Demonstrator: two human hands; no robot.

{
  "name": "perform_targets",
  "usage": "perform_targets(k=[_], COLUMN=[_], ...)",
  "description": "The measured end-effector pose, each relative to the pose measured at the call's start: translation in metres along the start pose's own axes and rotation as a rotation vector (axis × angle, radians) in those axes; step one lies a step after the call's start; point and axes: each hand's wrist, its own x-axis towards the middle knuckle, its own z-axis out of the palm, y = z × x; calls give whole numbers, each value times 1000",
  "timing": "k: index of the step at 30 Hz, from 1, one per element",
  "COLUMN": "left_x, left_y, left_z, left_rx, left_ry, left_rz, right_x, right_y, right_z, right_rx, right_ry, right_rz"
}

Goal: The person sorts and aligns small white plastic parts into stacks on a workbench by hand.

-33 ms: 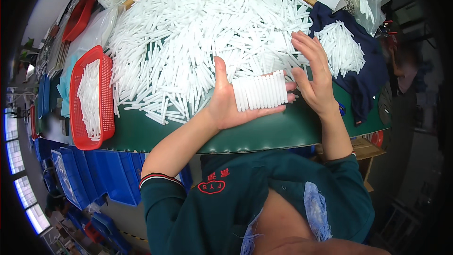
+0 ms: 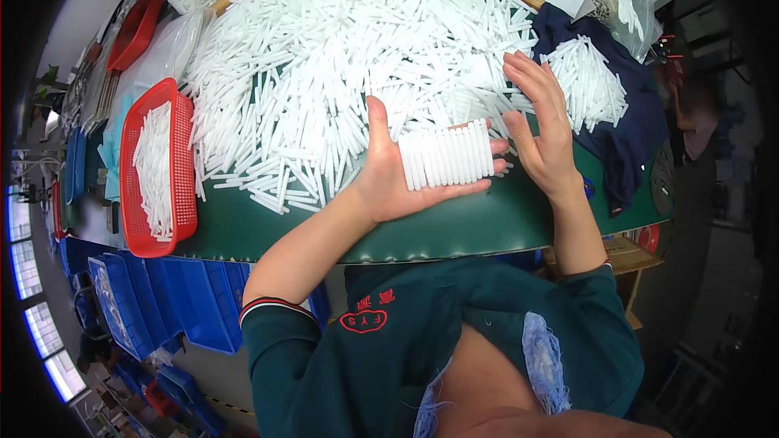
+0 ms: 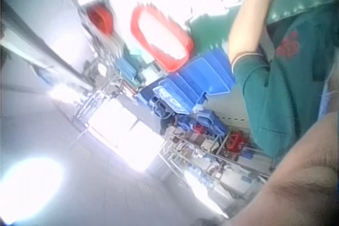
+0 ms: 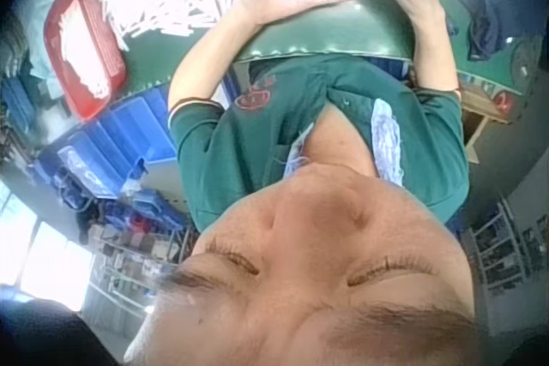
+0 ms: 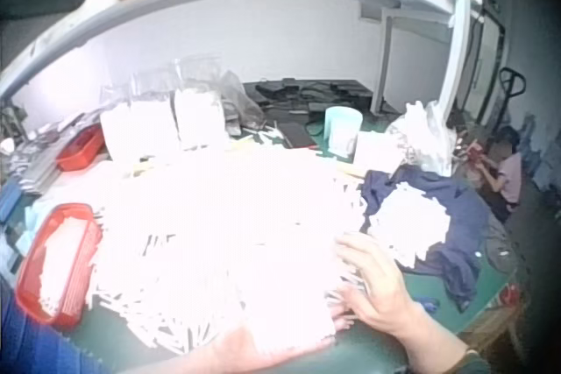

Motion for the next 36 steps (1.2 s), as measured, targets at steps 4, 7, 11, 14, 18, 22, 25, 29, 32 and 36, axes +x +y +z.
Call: perform_targets(k=[4, 7, 11, 14, 18, 22, 25, 29, 32, 36], left_x=[0, -1, -2, -5, -3, -3, -2, -2, -3, -2], left_y=[4, 6, 8, 9, 7, 7, 7, 8, 8, 9], left_z=[-6, -7, -5, -3, 1, -1, 1, 1, -2, 0], left_rx=[-78, -80, -51, -29, -83, -49, -71, -51, -56, -69], left_ry=[-27, -60, -77, -74, -38, -38, -19, -21, -37, -32], left_rz=[34, 53, 65, 92, 110, 107, 106, 110, 105, 105], right_x=[1, 0, 0, 1, 5, 4, 1, 2, 2, 3], right_y=[2, 3, 2, 4, -3, -9, -7, -7, -8, -8], right_z=[2, 2, 1, 0, -3, 0, 1, 0, 1, 1], right_rx=[-49, -30, -13, 59, 140, 180, 160, 170, 178, 181], right_ry=[8, -19, -39, -55, -142, -231, -249, -242, -237, -234], right_rz=[25, 26, 16, -46, -157, -171, -190, -183, -177, -182])
